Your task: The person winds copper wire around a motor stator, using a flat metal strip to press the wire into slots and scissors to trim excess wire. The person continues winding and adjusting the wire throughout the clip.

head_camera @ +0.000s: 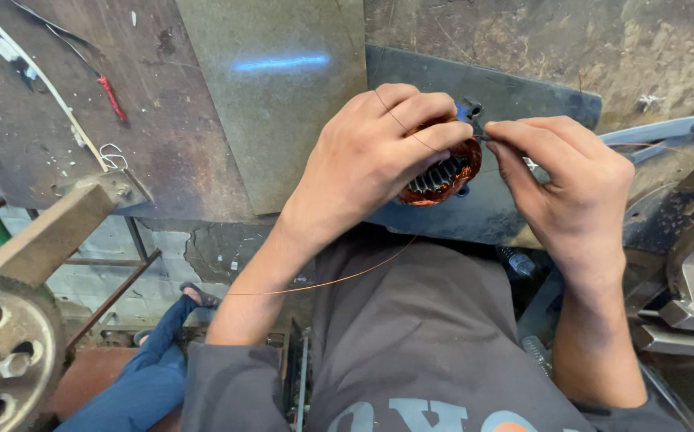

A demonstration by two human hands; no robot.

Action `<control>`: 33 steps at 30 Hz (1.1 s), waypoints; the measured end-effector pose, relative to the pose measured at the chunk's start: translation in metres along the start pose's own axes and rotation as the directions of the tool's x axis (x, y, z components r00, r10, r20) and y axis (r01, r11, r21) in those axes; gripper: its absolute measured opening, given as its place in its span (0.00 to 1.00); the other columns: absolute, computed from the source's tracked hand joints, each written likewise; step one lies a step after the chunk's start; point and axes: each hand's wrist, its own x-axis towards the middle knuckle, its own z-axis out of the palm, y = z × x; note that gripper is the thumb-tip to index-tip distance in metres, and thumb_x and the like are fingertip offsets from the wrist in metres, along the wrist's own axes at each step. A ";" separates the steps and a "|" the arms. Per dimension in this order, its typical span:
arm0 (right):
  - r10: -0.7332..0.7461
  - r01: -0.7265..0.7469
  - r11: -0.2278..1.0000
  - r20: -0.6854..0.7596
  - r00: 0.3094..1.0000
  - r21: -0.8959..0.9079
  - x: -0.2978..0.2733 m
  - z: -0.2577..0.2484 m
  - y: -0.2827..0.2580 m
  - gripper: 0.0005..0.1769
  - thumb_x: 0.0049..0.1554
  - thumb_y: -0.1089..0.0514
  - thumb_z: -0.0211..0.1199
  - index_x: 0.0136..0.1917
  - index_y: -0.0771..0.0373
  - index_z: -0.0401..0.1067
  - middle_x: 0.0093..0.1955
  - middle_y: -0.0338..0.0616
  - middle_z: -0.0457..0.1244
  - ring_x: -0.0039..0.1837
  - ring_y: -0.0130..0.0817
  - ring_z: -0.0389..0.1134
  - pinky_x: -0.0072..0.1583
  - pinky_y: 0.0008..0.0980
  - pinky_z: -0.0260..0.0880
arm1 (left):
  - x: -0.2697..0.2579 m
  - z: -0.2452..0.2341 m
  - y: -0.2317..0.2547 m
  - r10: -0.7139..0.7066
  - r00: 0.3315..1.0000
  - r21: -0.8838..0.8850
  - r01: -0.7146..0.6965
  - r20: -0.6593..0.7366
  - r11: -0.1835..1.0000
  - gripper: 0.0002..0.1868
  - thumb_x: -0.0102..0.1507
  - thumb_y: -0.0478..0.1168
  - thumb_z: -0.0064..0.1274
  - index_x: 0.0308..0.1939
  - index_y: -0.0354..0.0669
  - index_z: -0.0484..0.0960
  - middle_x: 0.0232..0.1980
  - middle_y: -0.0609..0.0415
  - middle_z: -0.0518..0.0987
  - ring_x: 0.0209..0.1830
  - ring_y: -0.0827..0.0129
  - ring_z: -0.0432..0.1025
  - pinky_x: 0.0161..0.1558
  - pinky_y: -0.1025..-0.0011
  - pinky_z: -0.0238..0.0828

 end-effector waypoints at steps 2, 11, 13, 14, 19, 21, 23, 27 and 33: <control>0.052 -0.052 0.999 -0.004 0.999 0.000 -0.008 0.001 -0.003 0.10 0.61 0.71 0.69 0.56 0.68 0.77 0.51 0.52 0.69 0.52 0.43 0.73 0.53 0.35 0.72 | 0.005 0.000 -0.005 0.050 0.997 0.019 -0.051 0.053 0.998 0.13 0.67 0.41 0.61 0.56 0.51 0.81 0.57 0.61 0.76 0.59 0.64 0.73 0.55 0.68 0.74; 0.224 -0.219 0.974 -0.094 0.970 0.063 -0.020 0.009 -0.022 0.07 0.66 0.70 0.68 0.58 0.68 0.77 0.53 0.50 0.70 0.54 0.39 0.74 0.56 0.30 0.73 | 0.016 -0.002 -0.016 0.095 0.992 -0.019 -0.094 0.086 0.995 0.11 0.64 0.41 0.60 0.50 0.55 0.84 0.53 0.63 0.78 0.55 0.67 0.75 0.50 0.68 0.76; 0.224 -0.222 0.975 -0.120 0.967 0.031 -0.021 0.008 -0.025 0.08 0.63 0.70 0.68 0.57 0.69 0.76 0.52 0.52 0.70 0.53 0.42 0.73 0.55 0.33 0.72 | 0.017 -0.001 -0.019 0.077 0.994 -0.092 -0.070 0.072 0.993 0.11 0.65 0.41 0.61 0.51 0.54 0.83 0.51 0.63 0.79 0.53 0.66 0.76 0.51 0.68 0.76; 0.222 -0.223 0.975 -0.133 0.966 0.012 -0.022 0.007 -0.027 0.09 0.61 0.71 0.68 0.56 0.69 0.76 0.52 0.54 0.70 0.53 0.45 0.73 0.54 0.34 0.72 | 0.017 -0.001 -0.020 0.072 0.995 -0.114 -0.063 0.072 0.991 0.11 0.64 0.41 0.62 0.51 0.54 0.83 0.51 0.63 0.79 0.53 0.66 0.76 0.51 0.68 0.76; 0.351 -0.341 0.935 -0.124 0.928 0.097 -0.024 0.016 -0.035 0.10 0.64 0.69 0.68 0.59 0.66 0.77 0.54 0.49 0.70 0.56 0.41 0.74 0.58 0.34 0.73 | 0.021 -0.002 -0.020 0.049 0.992 -0.152 -0.031 0.115 0.988 0.13 0.63 0.40 0.62 0.52 0.54 0.83 0.51 0.63 0.79 0.51 0.66 0.76 0.49 0.68 0.76; 0.403 -0.394 0.915 -0.157 0.902 0.089 -0.027 0.022 -0.038 0.12 0.62 0.70 0.68 0.60 0.65 0.77 0.55 0.49 0.70 0.56 0.42 0.74 0.57 0.34 0.73 | 0.022 -0.004 -0.019 0.065 0.986 -0.093 -0.051 0.152 0.994 0.15 0.62 0.39 0.60 0.54 0.54 0.83 0.53 0.63 0.79 0.52 0.66 0.76 0.50 0.68 0.76; 0.453 -0.453 0.890 -0.209 0.867 0.047 -0.032 0.031 -0.043 0.13 0.61 0.70 0.69 0.59 0.64 0.77 0.54 0.50 0.70 0.56 0.42 0.73 0.57 0.35 0.73 | 0.025 -0.007 -0.019 0.077 0.979 -0.052 -0.068 0.187 0.996 0.18 0.61 0.38 0.59 0.55 0.54 0.83 0.55 0.63 0.78 0.52 0.66 0.76 0.50 0.69 0.76; 0.445 -0.471 0.882 -0.292 0.846 -0.021 -0.040 0.050 -0.050 0.16 0.60 0.73 0.69 0.61 0.65 0.77 0.53 0.51 0.69 0.53 0.43 0.73 0.55 0.34 0.73 | 0.024 -0.006 -0.019 0.065 0.977 0.012 -0.069 0.205 0.998 0.21 0.60 0.38 0.58 0.59 0.54 0.82 0.57 0.62 0.77 0.53 0.65 0.74 0.52 0.69 0.76; 0.380 -0.421 0.897 -0.250 0.891 -0.135 -0.045 0.052 -0.059 0.21 0.59 0.75 0.67 0.65 0.67 0.76 0.55 0.51 0.69 0.55 0.45 0.72 0.58 0.37 0.73 | 0.013 0.000 -0.014 0.043 0.984 0.058 -0.053 0.170 0.997 0.21 0.60 0.40 0.58 0.59 0.55 0.81 0.59 0.60 0.75 0.54 0.65 0.74 0.52 0.68 0.76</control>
